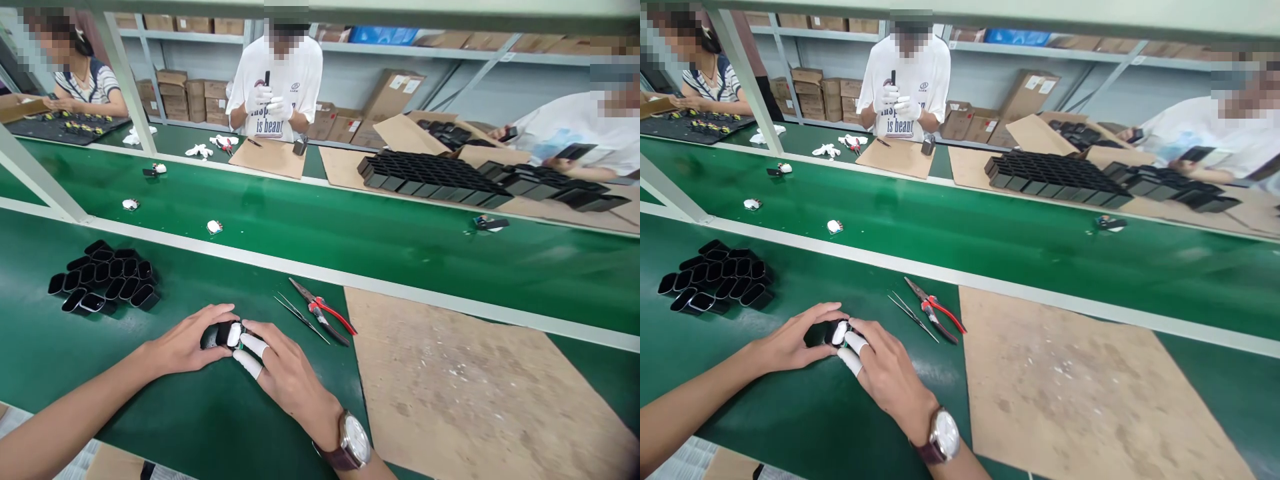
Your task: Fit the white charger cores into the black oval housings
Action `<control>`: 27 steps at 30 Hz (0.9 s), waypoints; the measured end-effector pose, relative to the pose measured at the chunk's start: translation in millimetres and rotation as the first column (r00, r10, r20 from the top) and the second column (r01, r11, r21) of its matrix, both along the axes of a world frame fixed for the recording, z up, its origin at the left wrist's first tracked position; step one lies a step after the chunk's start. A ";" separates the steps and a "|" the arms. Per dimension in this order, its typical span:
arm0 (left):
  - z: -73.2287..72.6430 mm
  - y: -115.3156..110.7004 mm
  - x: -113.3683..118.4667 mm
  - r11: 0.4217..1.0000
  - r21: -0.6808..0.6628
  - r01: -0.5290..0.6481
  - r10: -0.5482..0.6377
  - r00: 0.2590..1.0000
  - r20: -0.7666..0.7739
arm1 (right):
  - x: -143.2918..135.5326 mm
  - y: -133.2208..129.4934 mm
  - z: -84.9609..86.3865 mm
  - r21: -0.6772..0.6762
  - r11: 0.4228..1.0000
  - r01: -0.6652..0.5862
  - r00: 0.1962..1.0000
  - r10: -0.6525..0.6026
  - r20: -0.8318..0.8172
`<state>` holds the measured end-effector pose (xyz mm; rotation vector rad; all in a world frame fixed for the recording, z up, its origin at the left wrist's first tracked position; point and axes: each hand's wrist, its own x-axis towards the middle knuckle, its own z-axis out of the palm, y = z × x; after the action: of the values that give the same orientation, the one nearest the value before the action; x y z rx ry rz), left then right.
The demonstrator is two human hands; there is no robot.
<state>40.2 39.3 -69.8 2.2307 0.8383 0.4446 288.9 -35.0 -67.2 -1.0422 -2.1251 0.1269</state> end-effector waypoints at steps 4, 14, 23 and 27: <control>-3.4 0.5 -1.8 1.000 0.029 0.005 -0.006 1.000 0.017 | -6.9 2.0 2.4 -0.050 0.999 0.002 0.999 -0.004 -0.035; 2.4 0.8 -1.0 0.998 -0.037 0.053 -0.050 0.996 0.079 | -15.1 8.9 -1.4 -0.093 0.995 -0.019 0.994 0.009 -0.111; 4.2 3.0 5.9 0.996 -0.083 0.016 -0.002 0.987 0.162 | 19.8 63.7 0.8 -0.138 0.954 0.268 0.963 -0.267 0.023; 5.5 3.5 6.3 0.996 -0.083 0.043 -0.028 0.984 0.177 | 16.9 126.1 1.4 -0.263 0.900 0.347 0.937 -0.318 0.148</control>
<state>46.5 42.8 -64.3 2.0892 0.7108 0.5681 305.8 91.1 -65.8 -1.6004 -2.0201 0.2236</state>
